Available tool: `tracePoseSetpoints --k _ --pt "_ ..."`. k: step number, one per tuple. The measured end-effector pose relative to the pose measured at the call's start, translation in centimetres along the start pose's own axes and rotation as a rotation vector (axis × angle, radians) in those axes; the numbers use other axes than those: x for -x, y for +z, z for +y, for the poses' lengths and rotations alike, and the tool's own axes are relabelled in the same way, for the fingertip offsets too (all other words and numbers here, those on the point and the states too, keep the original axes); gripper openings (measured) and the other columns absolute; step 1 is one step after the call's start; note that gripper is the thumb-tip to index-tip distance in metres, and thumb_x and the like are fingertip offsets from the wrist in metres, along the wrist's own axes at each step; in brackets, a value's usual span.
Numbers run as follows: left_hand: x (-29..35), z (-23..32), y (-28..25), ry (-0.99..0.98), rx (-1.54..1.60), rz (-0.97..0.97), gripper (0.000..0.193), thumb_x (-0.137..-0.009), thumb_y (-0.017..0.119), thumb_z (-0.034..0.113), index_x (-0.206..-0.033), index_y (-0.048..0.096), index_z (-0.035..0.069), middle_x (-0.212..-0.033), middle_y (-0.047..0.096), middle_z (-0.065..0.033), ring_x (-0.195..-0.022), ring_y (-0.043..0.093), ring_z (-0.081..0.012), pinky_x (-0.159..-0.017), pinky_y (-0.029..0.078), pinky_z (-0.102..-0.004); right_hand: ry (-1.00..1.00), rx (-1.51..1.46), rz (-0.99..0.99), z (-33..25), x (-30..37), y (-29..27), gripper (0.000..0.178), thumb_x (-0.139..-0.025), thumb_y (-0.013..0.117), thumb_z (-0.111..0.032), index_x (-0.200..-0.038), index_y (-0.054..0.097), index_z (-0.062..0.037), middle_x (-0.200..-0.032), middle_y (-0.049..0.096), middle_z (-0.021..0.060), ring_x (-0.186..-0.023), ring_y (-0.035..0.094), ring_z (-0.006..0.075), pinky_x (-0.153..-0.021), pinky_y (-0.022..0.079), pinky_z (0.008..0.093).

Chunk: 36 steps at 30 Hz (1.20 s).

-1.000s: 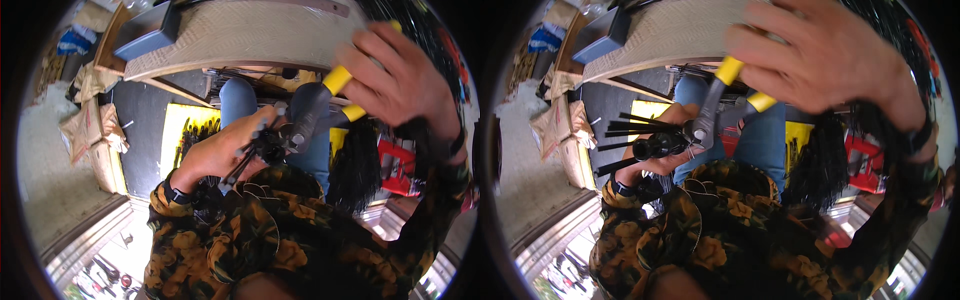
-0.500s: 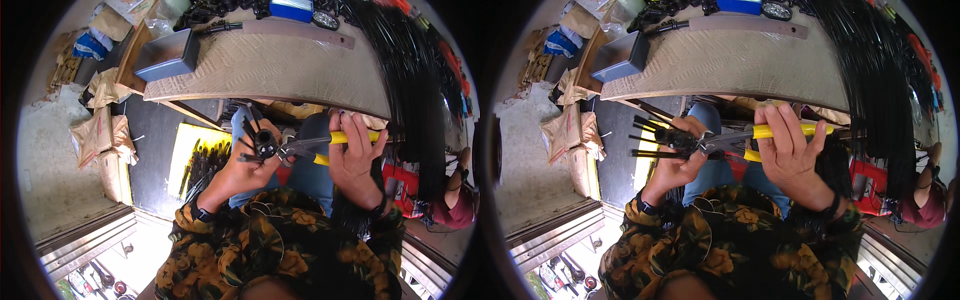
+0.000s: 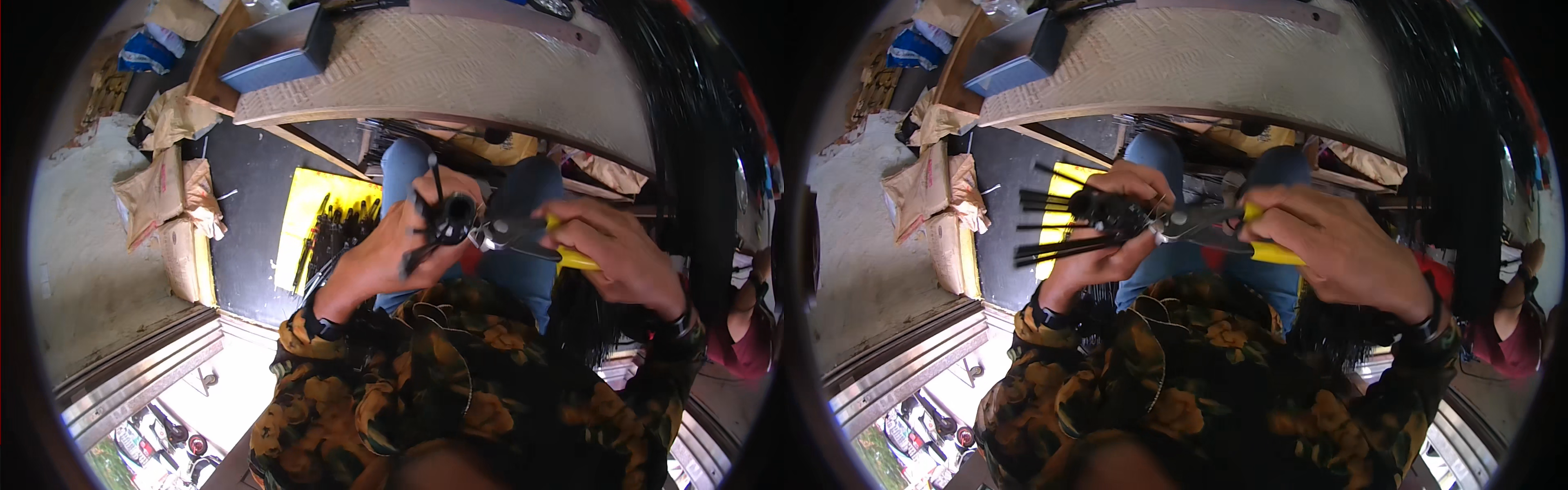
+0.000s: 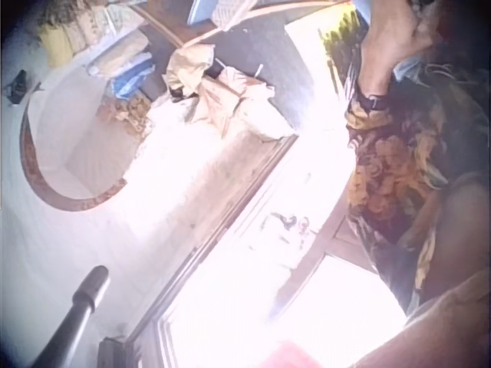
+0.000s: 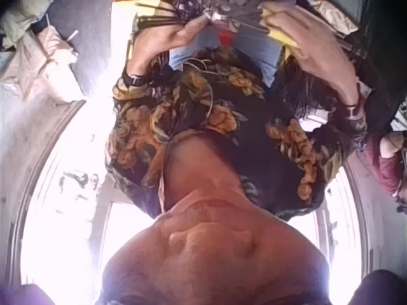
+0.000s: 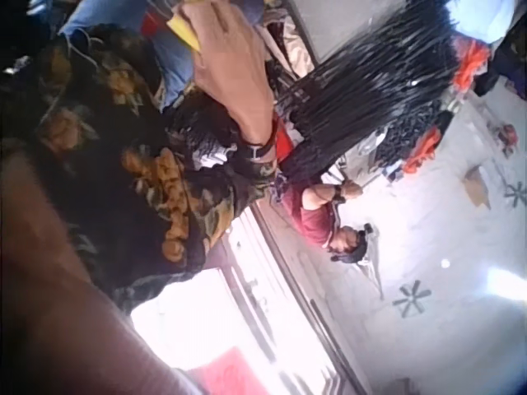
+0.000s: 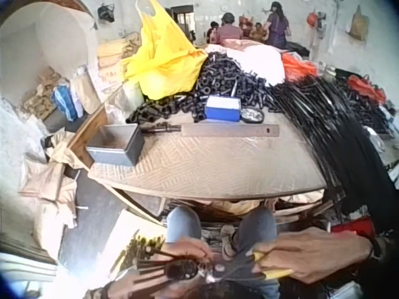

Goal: The recorder is assembling umbrella frames by inserting ribs into the central hub and using pliers to secure the assembly.

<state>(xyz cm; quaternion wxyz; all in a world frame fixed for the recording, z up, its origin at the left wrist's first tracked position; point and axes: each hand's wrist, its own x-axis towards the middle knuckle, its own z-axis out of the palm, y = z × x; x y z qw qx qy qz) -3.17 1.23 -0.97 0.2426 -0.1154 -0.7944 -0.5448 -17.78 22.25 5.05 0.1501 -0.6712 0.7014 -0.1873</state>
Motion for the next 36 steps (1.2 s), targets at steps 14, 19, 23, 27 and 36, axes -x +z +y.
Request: tracePoseSetpoints --k 14,19,23,27,36 --pt "0.2 2.3 -1.0 -0.353 0.409 -0.156 0.048 -0.063 0.078 0.008 -0.106 0.058 -0.001 -0.104 0.061 -0.0098 -0.088 0.06 -0.0176 -0.076 0.048 -0.0283 0.157 0.036 0.217 -2.2 1.6 2.3 0.037 -0.079 0.065 -0.007 -0.109 0.044 -0.0006 -0.095 0.059 0.0159 -0.083 0.063 0.0243 -0.067 0.049 0.0347" --pt "1.0 -1.6 0.0 0.084 0.539 -0.36 0.042 -0.071 0.07 0.007 -0.11 0.055 -0.001 -0.107 0.06 -0.013 -0.096 0.059 -0.0286 -0.084 0.046 -0.0351 0.494 -1.543 -0.781 0.3 2.4 2.3 0.046 -0.079 0.066 -0.008 -0.115 0.037 -0.0024 -0.098 0.059 0.0161 -0.075 0.066 0.0238 -0.062 0.054 0.0297" --pt "0.5 -0.2 0.0 -0.06 0.249 -0.221 0.038 -0.069 0.075 0.012 -0.102 0.06 0.0 -0.09 0.064 -0.0087 -0.077 0.062 -0.0207 -0.072 0.049 -0.0304 0.22 -0.61 -0.155 -1.6 1.4 1.9 0.059 -0.073 0.07 -0.01 -0.12 0.034 -0.0068 -0.094 0.058 0.0134 -0.072 0.064 0.0296 -0.06 0.052 0.0331" --pt "-0.6 2.5 -0.9 -0.275 0.331 -0.321 0.052 -0.062 0.077 0.007 -0.109 0.056 0.001 -0.1 0.059 -0.0125 -0.087 0.06 -0.0231 -0.075 0.048 -0.0319 0.129 -0.269 -0.103 -1.6 2.8 1.7 0.056 -0.075 0.067 -0.014 -0.12 0.035 -0.0068 -0.09 0.058 0.0145 -0.072 0.062 0.0344 -0.059 0.049 0.0364" --pt "1.0 0.7 -0.7 -0.431 0.791 -0.34 0.042 -0.073 0.064 0.009 -0.112 0.054 0.0 -0.112 0.058 -0.0138 -0.099 0.058 -0.0287 -0.084 0.045 -0.0358 -0.067 -0.124 -0.018 -1.0 2.1 0.4 0.055 -0.076 0.068 -0.025 -0.125 0.045 -0.0128 -0.104 0.051 0.0131 -0.077 0.059 0.0267 -0.064 0.049 0.0364"
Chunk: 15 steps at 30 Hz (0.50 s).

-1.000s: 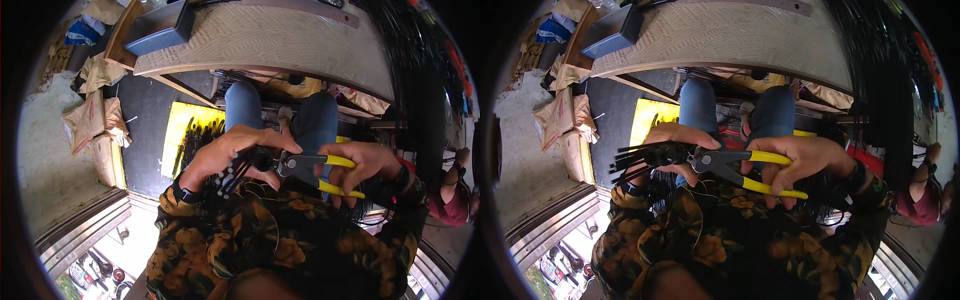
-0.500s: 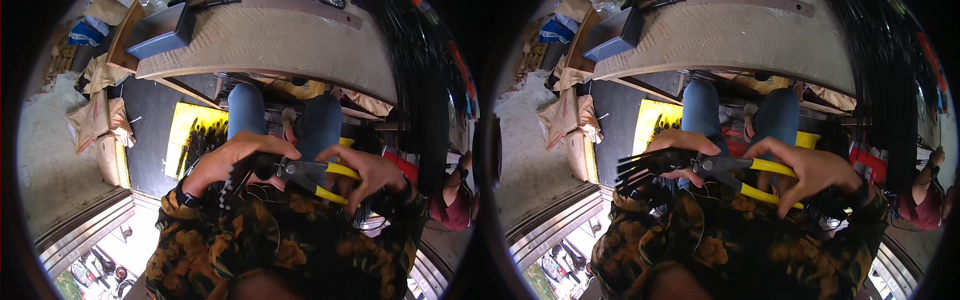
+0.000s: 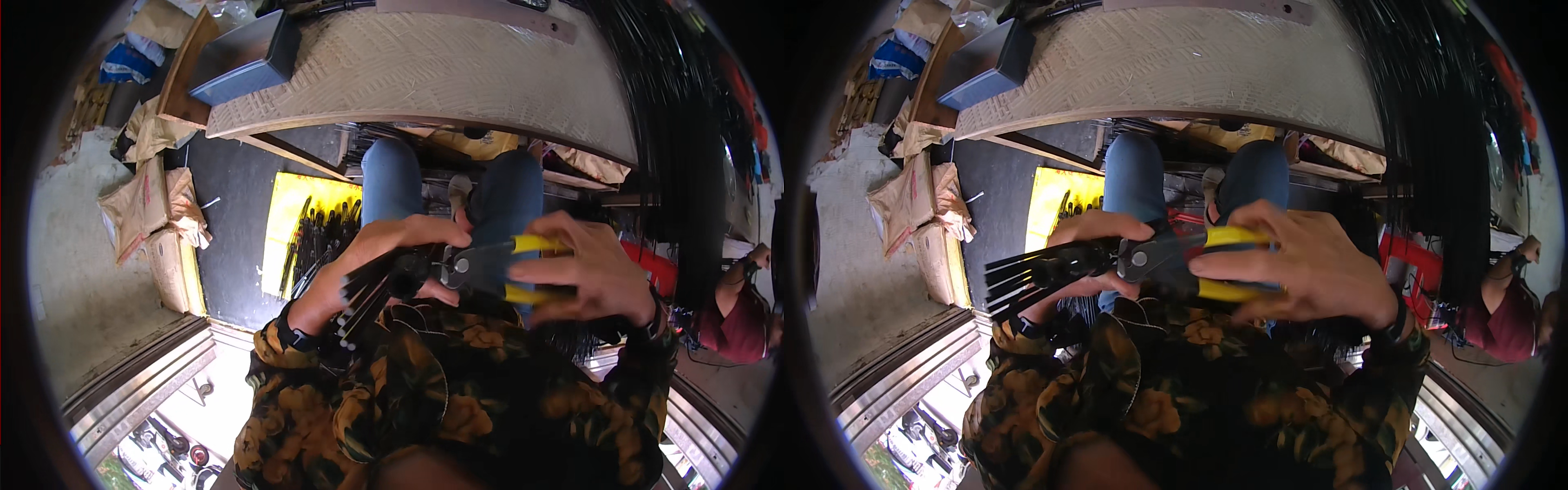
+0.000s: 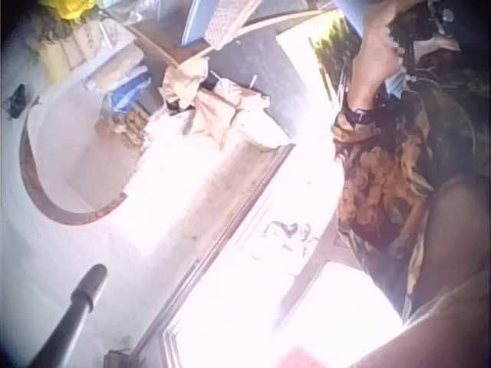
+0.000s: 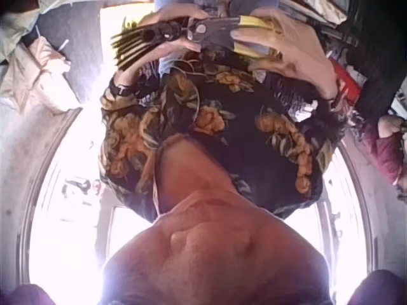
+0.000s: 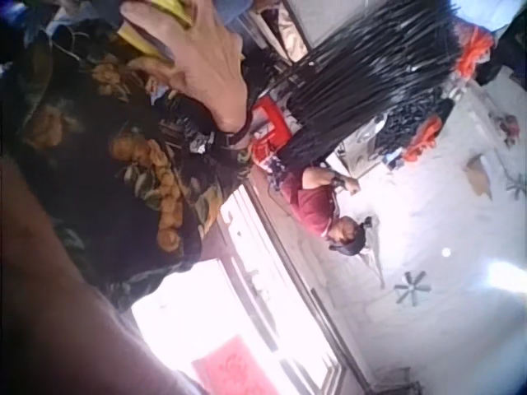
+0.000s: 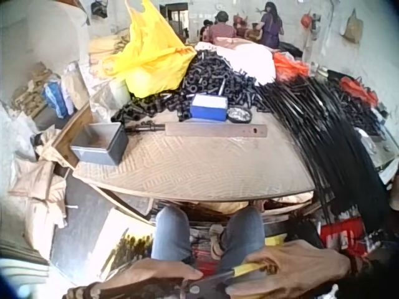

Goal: The recorder is assembling umbrella frames by inserting ribs into the central hub and using pliers to secure the assembly.

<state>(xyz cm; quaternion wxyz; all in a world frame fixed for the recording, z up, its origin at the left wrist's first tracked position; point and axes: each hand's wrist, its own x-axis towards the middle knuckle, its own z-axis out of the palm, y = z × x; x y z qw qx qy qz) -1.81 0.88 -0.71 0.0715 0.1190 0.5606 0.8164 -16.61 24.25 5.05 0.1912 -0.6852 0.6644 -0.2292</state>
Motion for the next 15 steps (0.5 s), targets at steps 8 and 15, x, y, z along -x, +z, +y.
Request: tracePoseSetpoints --k 8,15 --pt "-0.5 0.0 0.7 0.179 -0.584 0.261 0.054 -0.063 0.08 0.014 -0.108 0.052 0.004 -0.096 0.058 -0.009 -0.087 0.058 -0.0215 -0.076 0.045 -0.0298 0.206 0.378 0.226 -0.7 -1.8 1.9 0.043 -0.056 0.069 0.0 -0.097 0.058 -0.0085 -0.1 0.049 0.0105 -0.088 0.055 0.0297 -0.074 0.048 0.0398" --pt "0.0 -0.4 0.8 0.141 -0.516 0.374 0.076 -0.063 0.08 0.03 -0.122 0.039 0.005 -0.085 0.055 -0.0044 -0.077 0.054 -0.0127 -0.072 0.044 -0.025 0.089 0.402 0.239 1.9 -2.7 5.1 0.03 -0.064 0.069 -0.008 -0.093 0.059 -0.0078 -0.089 0.049 0.0103 -0.071 0.056 0.0255 -0.061 0.048 0.0364"
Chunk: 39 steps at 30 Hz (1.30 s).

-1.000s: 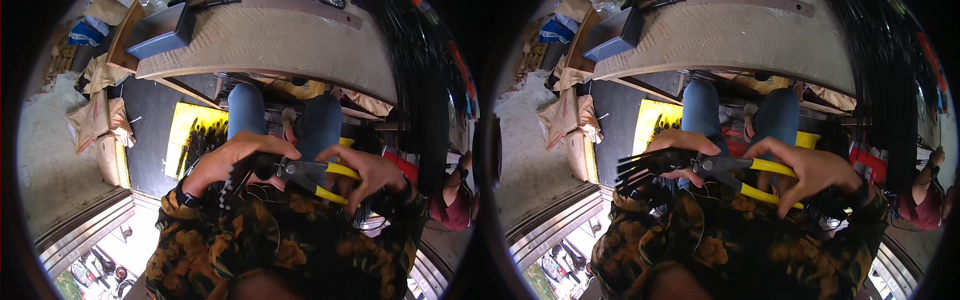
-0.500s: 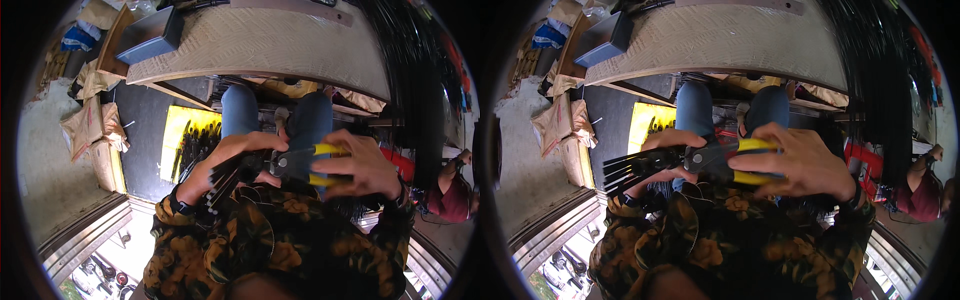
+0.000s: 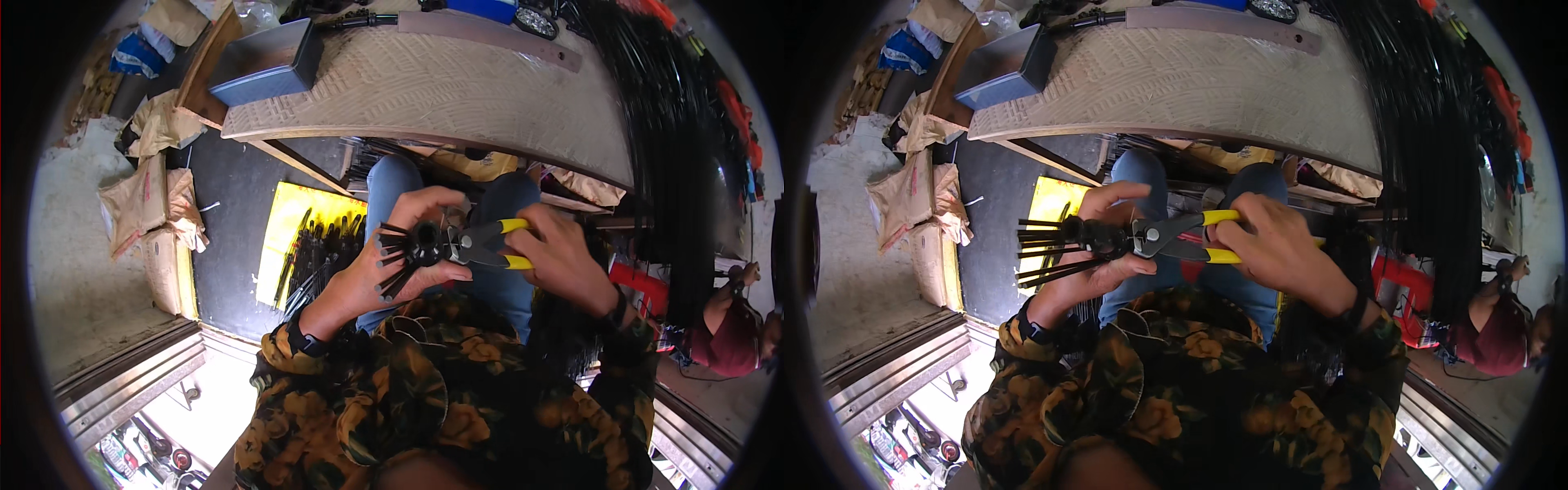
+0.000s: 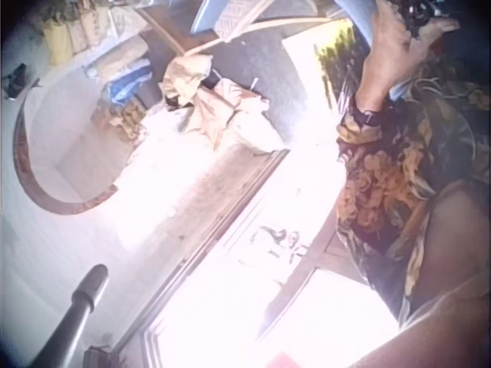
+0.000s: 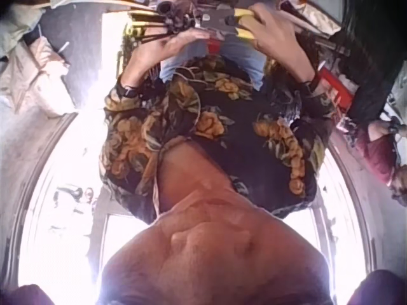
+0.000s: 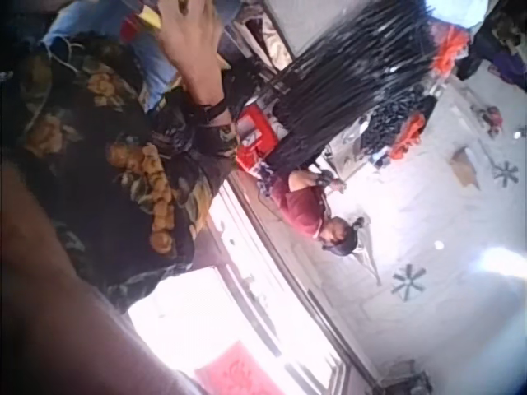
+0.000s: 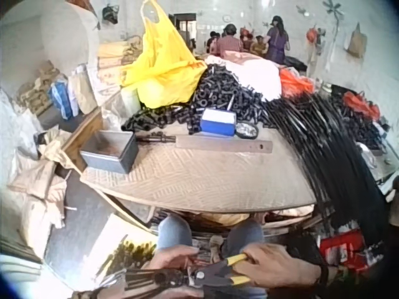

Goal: The recorder is assembling umbrella frames by inserting ribs into the central hub and using pliers to secure the assembly.

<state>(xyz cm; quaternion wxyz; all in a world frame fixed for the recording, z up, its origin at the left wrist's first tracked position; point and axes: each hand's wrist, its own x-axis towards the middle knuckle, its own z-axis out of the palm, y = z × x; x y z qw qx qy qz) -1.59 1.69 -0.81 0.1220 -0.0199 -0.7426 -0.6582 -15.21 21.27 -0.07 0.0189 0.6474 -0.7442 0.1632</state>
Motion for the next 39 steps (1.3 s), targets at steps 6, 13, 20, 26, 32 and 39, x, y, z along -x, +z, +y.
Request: tracePoseSetpoints --k 6,13,20,26,32,39 --pt "-0.4 0.3 -0.9 0.016 -0.016 0.082 0.076 -0.073 0.055 -0.009 -0.136 0.013 0.007 -0.077 0.054 -0.0077 -0.069 0.057 -0.014 -0.067 0.047 -0.0261 0.132 -0.499 0.3 -1.1 -0.5 4.0 0.025 -0.068 0.069 -0.008 -0.091 0.062 -0.0043 -0.096 0.057 0.0115 -0.074 0.059 0.0256 -0.057 0.047 0.0336" --pt "0.4 1.4 -1.5 -0.111 -0.151 0.121 0.082 -0.072 0.058 -0.01 -0.139 0.013 0.005 -0.133 0.034 -0.0171 -0.086 0.061 -0.0216 -0.072 0.054 -0.0319 -0.155 0.737 0.366 -0.3 -4.6 -1.8 0.036 -0.078 0.057 -0.022 -0.113 0.056 -0.0165 -0.129 0.044 0.0014 -0.122 0.04 0.016 -0.106 0.019 0.0499" --pt "0.7 0.8 -1.2 -0.071 -0.155 0.151 0.076 -0.077 0.06 -0.003 -0.139 0.015 0.002 -0.122 0.046 -0.0145 -0.079 0.061 -0.0154 -0.067 0.052 -0.0267 -0.037 0.504 0.499 -2.0 -2.6 1.3 0.033 -0.079 0.054 -0.018 -0.108 0.059 -0.0038 -0.124 0.047 0.0049 -0.121 0.041 0.0191 -0.099 0.023 0.0581" --pt "0.2 0.4 -1.4 -0.105 -0.179 0.085 0.083 -0.073 0.069 0.005 -0.138 0.019 -0.001 -0.097 0.06 -0.0111 -0.077 0.059 -0.0111 -0.068 0.047 -0.0232 0.037 0.166 0.167 -2.2 -0.7 -0.9 0.025 -0.075 0.057 -0.013 -0.096 0.056 -0.001 -0.108 0.051 0.0096 -0.094 0.054 0.0214 -0.078 0.045 0.0379" --pt "-0.7 -1.0 -3.2 0.269 -0.148 -0.456 0.078 -0.06 0.082 0.025 -0.126 0.044 0.004 -0.094 0.063 -0.0113 -0.088 0.061 -0.0188 -0.076 0.048 -0.032 0.438 -1.542 -0.908 1.2 -0.3 -4.0 0.042 -0.076 0.068 -0.015 -0.109 0.043 -0.0041 -0.096 0.057 0.0155 -0.066 0.061 0.0165 -0.056 0.048 0.0269" --pt "1.1 -1.2 -1.2 0.01 0.072 0.065 0.057 -0.068 0.075 0.03 -0.112 0.053 0.001 -0.111 0.056 -0.0095 -0.09 0.056 -0.0178 -0.081 0.044 -0.0282 0.133 -0.161 -0.052 -1.7 0.7 -2.9 0.057 -0.077 0.067 -0.016 -0.122 0.034 -0.003 -0.1 0.058 0.0142 -0.09 0.06 0.0264 -0.073 0.048 0.0323"
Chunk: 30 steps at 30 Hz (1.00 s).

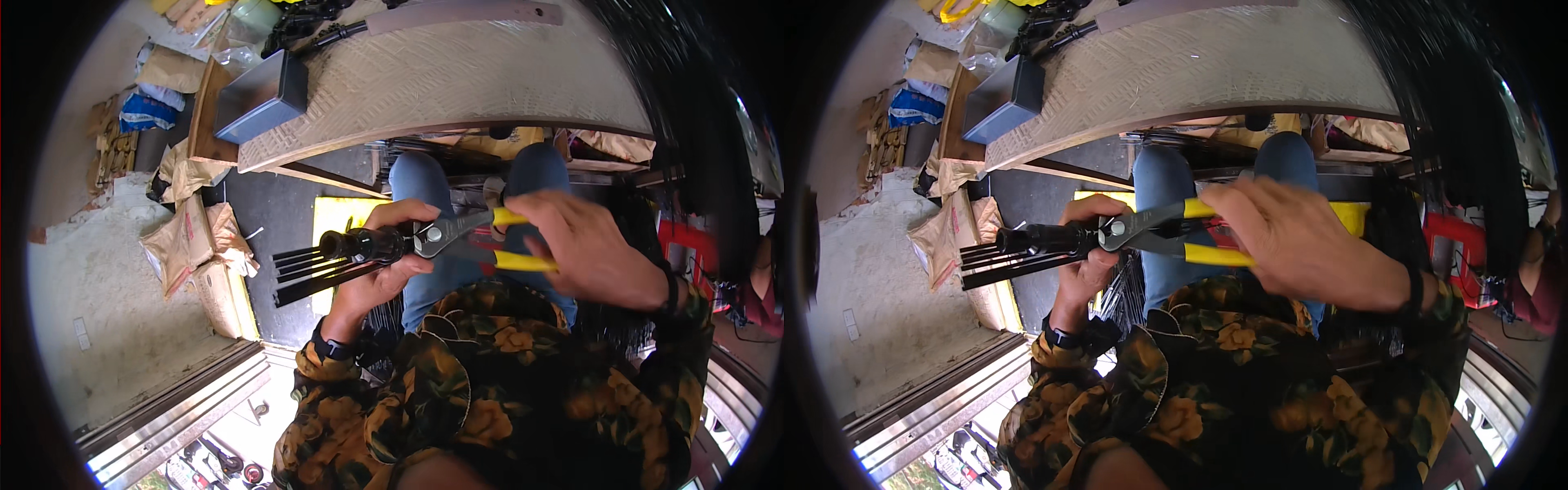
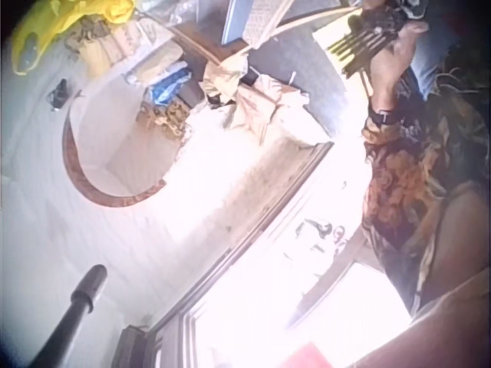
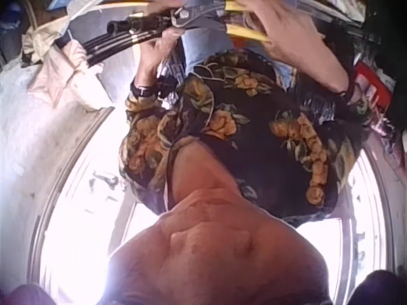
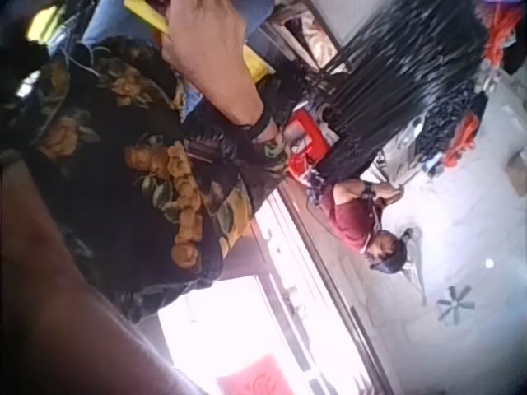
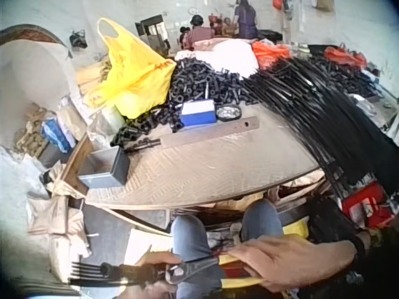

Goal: The recorder is assembling umbrella frames by inserting ribs into the central hub and using pliers to secure the assembly.

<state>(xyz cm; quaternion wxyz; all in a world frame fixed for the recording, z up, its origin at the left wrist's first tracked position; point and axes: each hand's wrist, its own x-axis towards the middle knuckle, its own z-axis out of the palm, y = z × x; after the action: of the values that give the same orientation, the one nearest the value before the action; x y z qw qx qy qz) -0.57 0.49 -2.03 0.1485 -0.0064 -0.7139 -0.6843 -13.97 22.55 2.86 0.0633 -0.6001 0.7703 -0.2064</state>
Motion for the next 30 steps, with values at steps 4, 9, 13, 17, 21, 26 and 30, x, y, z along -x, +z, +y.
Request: tracePoseSetpoints --k 4,9,13,17,21,26,30 --pt "-0.9 1.6 -0.9 -0.162 0.072 -0.278 0.064 -0.063 0.074 0.036 -0.114 0.054 0.002 -0.111 0.057 -0.0074 -0.089 0.057 -0.0194 -0.081 0.044 -0.0292 0.4 -1.248 -1.068 2.1 -1.3 -1.5 0.054 -0.081 0.064 -0.019 -0.124 0.035 -0.0022 -0.101 0.059 0.0113 -0.093 0.06 0.022 -0.076 0.049 0.0305" --pt "-0.2 0.2 -0.8 0.001 -0.04 -0.175 0.059 -0.066 0.074 0.038 -0.11 0.056 0.003 -0.108 0.057 -0.01 -0.094 0.056 -0.0218 -0.082 0.044 -0.0318 -0.043 -0.679 -0.311 0.9 -1.0 -0.9 0.048 -0.08 0.063 -0.02 -0.121 0.044 -0.0035 -0.114 0.049 0.0127 -0.093 0.057 0.0218 -0.071 0.049 0.0331" --pt "-0.3 0.1 0.2 -0.018 -0.118 -0.034 0.058 -0.073 0.07 0.043 -0.11 0.053 0.001 -0.103 0.055 -0.0084 -0.094 0.053 -0.0185 -0.082 0.042 -0.0307 -0.147 0.179 -0.004 0.5 -1.5 -0.2 0.037 -0.072 0.061 -0.011 -0.107 0.054 -0.0033 -0.113 0.046 0.0136 -0.091 0.053 0.027 -0.081 0.044 0.0398" --pt "0.1 0.3 0.0 -0.033 -0.079 0.047 0.056 -0.078 0.066 0.042 -0.111 0.05 0.0 -0.103 0.054 -0.0078 -0.091 0.051 -0.0165 -0.08 0.042 -0.0296 -0.153 0.261 0.067 0.0 -3.0 -1.4 0.031 -0.072 0.059 -0.008 -0.103 0.057 -0.0029 -0.106 0.047 0.0131 -0.094 0.051 0.0293 -0.083 0.039 0.0411" --pt "-1.0 0.2 0.5 -0.126 -0.102 0.133 0.081 -0.07 0.059 0.065 -0.112 0.045 -0.002 -0.091 0.055 -0.0076 -0.075 0.055 -0.0108 -0.064 0.047 -0.0244 -0.099 0.208 0.104 0.7 -2.5 0.7 0.033 -0.07 0.062 -0.011 -0.102 0.058 -0.0034 -0.105 0.048 0.0126 -0.09 0.051 0.0283 -0.074 0.041 0.0394" --pt "-1.8 -0.2 0.8 0.041 0.175 0.142 0.078 -0.082 0.036 0.067 -0.11 0.051 -0.004 -0.093 0.057 -0.008 -0.079 0.053 -0.0126 -0.071 0.044 -0.0266 -0.023 -0.174 0.293 0.1 -1.8 5.2 0.038 -0.069 0.064 -0.006 -0.107 0.059 -0.004 -0.098 0.05 0.011 -0.081 0.054 0.0243 -0.061 0.045 0.0339" --pt "-1.7 -0.2 -0.3 -0.063 0.156 0.142 0.085 -0.079 0.032 0.073 -0.11 0.053 -0.003 -0.084 0.056 -0.0046 -0.067 0.048 -0.0079 -0.061 0.04 -0.0232 -0.086 -0.051 0.001 0.8 -3.4 0.3 0.033 -0.071 0.063 -0.004 -0.104 0.06 -0.0033 -0.1 0.049 0.0107 -0.082 0.055 0.0242 -0.063 0.047 0.0328"
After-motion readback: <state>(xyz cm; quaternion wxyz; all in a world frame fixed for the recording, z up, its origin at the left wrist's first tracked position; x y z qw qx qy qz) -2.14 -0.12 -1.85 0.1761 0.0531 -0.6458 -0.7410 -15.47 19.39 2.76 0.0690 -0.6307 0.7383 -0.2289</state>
